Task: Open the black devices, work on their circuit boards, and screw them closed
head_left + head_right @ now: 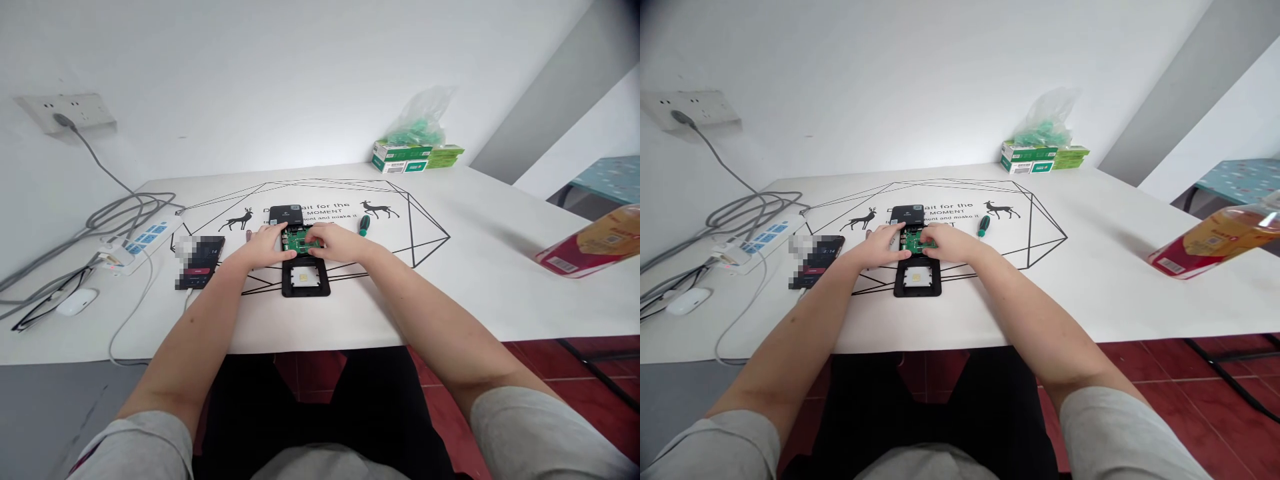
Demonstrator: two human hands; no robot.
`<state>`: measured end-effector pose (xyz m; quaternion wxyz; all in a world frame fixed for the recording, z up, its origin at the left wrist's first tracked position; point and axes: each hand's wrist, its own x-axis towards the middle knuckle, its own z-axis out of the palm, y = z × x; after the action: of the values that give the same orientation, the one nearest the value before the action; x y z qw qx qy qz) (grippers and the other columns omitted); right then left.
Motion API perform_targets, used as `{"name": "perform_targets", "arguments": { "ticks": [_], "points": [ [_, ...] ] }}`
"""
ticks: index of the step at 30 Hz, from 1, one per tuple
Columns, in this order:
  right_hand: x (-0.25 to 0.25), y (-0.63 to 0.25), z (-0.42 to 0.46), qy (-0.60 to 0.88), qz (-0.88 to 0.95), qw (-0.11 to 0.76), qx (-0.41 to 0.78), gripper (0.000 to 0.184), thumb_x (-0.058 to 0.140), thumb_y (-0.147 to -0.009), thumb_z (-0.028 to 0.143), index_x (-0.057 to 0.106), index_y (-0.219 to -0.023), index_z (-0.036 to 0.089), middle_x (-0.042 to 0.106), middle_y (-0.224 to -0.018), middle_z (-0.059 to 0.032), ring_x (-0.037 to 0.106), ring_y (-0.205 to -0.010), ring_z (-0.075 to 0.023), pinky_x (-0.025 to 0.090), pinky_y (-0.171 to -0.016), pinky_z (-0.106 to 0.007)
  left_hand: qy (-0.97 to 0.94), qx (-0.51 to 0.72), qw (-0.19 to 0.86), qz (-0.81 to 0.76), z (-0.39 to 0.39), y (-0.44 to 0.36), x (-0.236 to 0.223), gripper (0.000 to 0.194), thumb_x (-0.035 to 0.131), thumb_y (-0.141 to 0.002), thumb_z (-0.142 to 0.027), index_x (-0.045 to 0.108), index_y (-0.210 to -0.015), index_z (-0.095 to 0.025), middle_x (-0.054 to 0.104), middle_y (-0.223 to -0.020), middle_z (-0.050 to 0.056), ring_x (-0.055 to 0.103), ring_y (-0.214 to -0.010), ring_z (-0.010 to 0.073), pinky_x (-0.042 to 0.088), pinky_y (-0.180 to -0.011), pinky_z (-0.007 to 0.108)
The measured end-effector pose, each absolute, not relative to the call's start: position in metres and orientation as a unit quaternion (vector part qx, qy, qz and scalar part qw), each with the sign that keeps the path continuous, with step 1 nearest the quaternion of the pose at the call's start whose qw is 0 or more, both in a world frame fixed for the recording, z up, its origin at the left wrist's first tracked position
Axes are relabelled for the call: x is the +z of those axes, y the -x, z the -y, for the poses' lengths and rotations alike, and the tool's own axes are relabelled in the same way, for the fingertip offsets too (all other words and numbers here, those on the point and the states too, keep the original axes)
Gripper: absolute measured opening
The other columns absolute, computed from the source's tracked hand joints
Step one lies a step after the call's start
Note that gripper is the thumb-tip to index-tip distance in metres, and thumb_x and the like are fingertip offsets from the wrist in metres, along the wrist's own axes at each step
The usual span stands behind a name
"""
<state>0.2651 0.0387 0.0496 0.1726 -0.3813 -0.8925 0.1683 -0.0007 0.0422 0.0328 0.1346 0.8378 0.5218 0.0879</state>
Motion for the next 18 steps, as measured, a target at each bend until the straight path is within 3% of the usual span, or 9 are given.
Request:
{"name": "perform_targets", "arguments": {
  "ticks": [3,6,12,15,18],
  "points": [
    [0.041,-0.247,-0.054,0.399,0.875,0.198,0.187,0.021,0.072,-0.087,0.022,0.077,-0.106,0.017,0.075,-0.099,-0.0076,0.065,-0.089,-0.0213,0.049,-0.084,-0.033,-0.842,0.078,0.134,-0.517,-0.046,0.001,0.029,0.108,0.065,-0.089,-0.074,0.034,-0.175,-0.017,0.043,-0.176,0.022,0.03,-0.167,0.0422,0.029,-0.132,0.059],
    [0.04,-0.226,-0.069,0.445,0.854,0.168,0.21,0.029,0.072,-0.083,0.017,0.08,-0.111,0.016,0.078,-0.1,-0.0054,0.066,-0.086,-0.0186,0.048,-0.082,-0.03,-0.843,0.084,0.135,-0.514,-0.05,0.002,0.026,0.109,0.066,-0.088,-0.072,0.032,-0.176,-0.018,0.041,-0.177,0.021,0.029,-0.168,0.0405,0.028,-0.133,0.059],
    [0.051,-0.196,-0.086,0.423,0.871,0.12,0.218,0.009,0.072,-0.077,0.01,0.077,-0.079,0.018,0.076,-0.081,-0.0005,0.062,-0.075,-0.0154,0.047,-0.075,-0.028,-0.847,0.1,0.143,-0.503,-0.049,0.003,0.03,0.101,0.066,-0.088,-0.067,0.038,-0.172,-0.018,0.045,-0.175,0.019,0.034,-0.165,0.0407,0.031,-0.131,0.058],
    [0.057,-0.189,-0.089,0.418,0.876,0.101,0.218,0.017,0.071,-0.07,0.006,0.068,-0.059,0.019,0.072,-0.069,-0.0013,0.061,-0.073,-0.0174,0.045,-0.072,-0.03,-0.843,0.11,0.148,-0.506,-0.049,0.003,0.03,0.102,0.068,-0.087,-0.067,0.036,-0.172,-0.021,0.047,-0.173,0.019,0.037,-0.162,0.0432,0.034,-0.128,0.062],
    [0.06,-0.185,-0.091,0.411,0.88,0.086,0.223,0.023,0.071,-0.065,0.004,0.062,-0.051,0.02,0.069,-0.063,-0.0017,0.06,-0.072,-0.0188,0.043,-0.07,-0.032,-0.845,0.114,0.15,-0.501,-0.049,0.001,0.029,0.101,0.069,-0.087,-0.067,0.036,-0.172,-0.023,0.058,-0.161,0.02,0.045,-0.156,0.0441,0.04,-0.123,0.062]
  ]
}}
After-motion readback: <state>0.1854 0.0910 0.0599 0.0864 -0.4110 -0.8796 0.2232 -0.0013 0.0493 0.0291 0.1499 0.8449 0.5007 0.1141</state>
